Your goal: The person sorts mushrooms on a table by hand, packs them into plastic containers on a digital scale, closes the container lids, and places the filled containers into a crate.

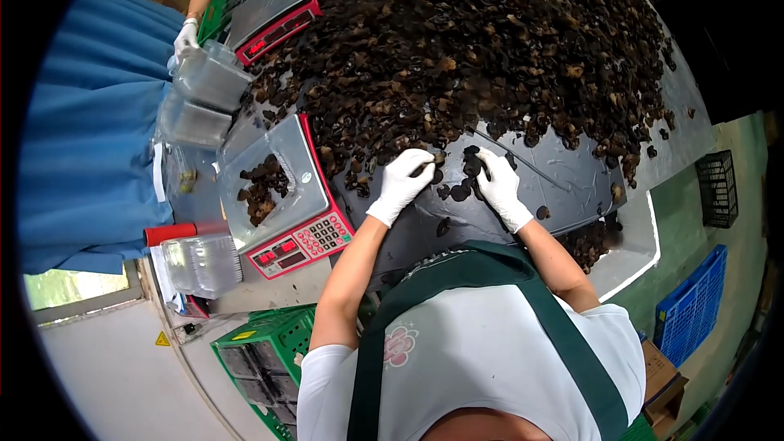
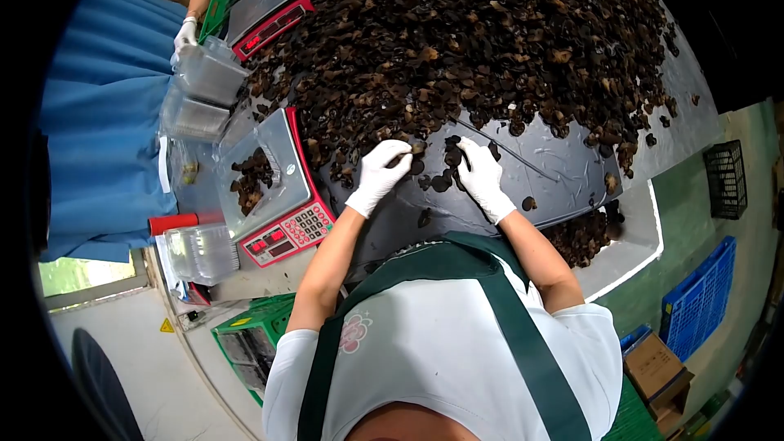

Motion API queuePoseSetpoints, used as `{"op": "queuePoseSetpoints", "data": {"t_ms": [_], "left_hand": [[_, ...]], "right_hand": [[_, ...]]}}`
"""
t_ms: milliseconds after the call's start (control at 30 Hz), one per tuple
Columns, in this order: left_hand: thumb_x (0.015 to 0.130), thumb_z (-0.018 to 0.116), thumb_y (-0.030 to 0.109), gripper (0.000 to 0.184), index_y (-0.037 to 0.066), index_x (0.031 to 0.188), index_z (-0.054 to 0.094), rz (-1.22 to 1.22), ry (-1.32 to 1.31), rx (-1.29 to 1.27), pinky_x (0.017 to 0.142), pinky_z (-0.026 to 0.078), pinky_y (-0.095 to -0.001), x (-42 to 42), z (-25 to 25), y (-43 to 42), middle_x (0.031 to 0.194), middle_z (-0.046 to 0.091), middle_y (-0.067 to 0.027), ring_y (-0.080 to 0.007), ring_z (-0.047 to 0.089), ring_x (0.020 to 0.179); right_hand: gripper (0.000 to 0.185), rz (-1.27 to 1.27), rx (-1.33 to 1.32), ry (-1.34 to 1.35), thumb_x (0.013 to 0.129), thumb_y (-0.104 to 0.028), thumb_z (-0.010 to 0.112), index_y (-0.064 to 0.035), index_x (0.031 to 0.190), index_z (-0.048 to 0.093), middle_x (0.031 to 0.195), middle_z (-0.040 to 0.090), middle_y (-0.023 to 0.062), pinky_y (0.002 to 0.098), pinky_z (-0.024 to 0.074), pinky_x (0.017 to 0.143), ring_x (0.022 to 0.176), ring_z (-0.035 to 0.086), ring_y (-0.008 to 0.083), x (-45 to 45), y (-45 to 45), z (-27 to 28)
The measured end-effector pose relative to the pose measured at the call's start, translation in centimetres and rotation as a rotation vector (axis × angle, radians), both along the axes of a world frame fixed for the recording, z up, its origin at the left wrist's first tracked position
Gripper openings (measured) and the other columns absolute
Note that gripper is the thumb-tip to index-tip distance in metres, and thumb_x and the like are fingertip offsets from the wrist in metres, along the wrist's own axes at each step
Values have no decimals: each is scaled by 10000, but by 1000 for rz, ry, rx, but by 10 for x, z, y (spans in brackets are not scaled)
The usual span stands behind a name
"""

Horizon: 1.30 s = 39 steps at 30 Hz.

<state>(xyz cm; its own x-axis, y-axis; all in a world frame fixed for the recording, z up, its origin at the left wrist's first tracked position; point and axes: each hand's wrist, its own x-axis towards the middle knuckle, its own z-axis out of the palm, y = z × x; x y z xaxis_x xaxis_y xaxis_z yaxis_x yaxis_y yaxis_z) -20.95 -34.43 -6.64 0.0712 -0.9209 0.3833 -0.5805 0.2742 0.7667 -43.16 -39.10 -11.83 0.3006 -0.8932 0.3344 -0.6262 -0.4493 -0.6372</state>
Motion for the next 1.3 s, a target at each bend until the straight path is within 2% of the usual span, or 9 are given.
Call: {"op": "queuePoseSetpoints", "data": {"t_ms": [433,533,700,933,967,1033,1100,1200,1300], "left_hand": [[777,695,-28,167,5,939,683,608,-384,-363,807,522,-307,186,124,59,979,679,-101,-201,656,869],[780,707,5,162,10,938,673,521,-468,-212,849,507,-300,221,114,76,1019,671,-110,-216,652,911],[790,714,209,327,125,1099,649,502,-749,199,869,507,-327,224,102,92,1321,559,-3,-230,578,1075],[794,717,339,488,138,1224,603,630,-993,265,909,496,-345,181,157,87,1546,280,-27,-266,510,1200],[794,730,282,458,103,1198,608,724,-1003,293,882,506,-355,167,163,84,1480,384,-71,-271,518,1183],[796,725,225,328,87,1082,643,662,-897,-88,818,525,-349,148,157,81,1255,580,-87,-271,599,1010],[759,720,57,108,59,853,667,493,-462,-166,750,528,-338,108,141,75,859,658,-95,-249,635,805],[731,764,150,167,89,866,686,151,-344,58,714,527,-341,36,100,79,855,648,-87,-247,633,789],[746,762,244,371,133,1083,654,-22,-242,536,718,530,-320,-21,47,92,992,612,-59,-228,634,838]], "right_hand": [[448,36,283,-70,887,-198,585,-106,1319,517,1254,581,146,370,467,911,1084,573,299,-4,-6,30],[482,152,34,36,867,-224,601,-88,1320,508,1313,527,178,394,428,976,1177,515,328,6,-16,32],[529,403,53,267,842,-367,609,-86,1285,540,1405,435,176,437,342,1058,1255,438,350,12,-15,28],[640,449,163,329,697,-301,781,-103,1257,540,1400,450,125,418,445,960,1131,508,317,-21,11,50],[642,457,172,333,690,-284,786,-107,1257,541,1397,455,116,410,450,956,1123,512,311,-25,16,50],[648,461,177,367,686,-271,795,-114,1265,550,1397,471,80,371,469,943,1128,516,292,-31,28,52],[729,411,195,326,668,-247,812,-125,1317,502,1428,436,77,375,494,915,1120,529,298,-34,34,48],[909,259,336,338,620,-251,846,-148,1403,396,1472,372,90,387,517,886,1110,539,308,-22,30,61],[1062,274,318,373,570,-283,873,-168,1457,299,1499,317,115,395,524,880,1111,538,320,-5,20,61]]}}
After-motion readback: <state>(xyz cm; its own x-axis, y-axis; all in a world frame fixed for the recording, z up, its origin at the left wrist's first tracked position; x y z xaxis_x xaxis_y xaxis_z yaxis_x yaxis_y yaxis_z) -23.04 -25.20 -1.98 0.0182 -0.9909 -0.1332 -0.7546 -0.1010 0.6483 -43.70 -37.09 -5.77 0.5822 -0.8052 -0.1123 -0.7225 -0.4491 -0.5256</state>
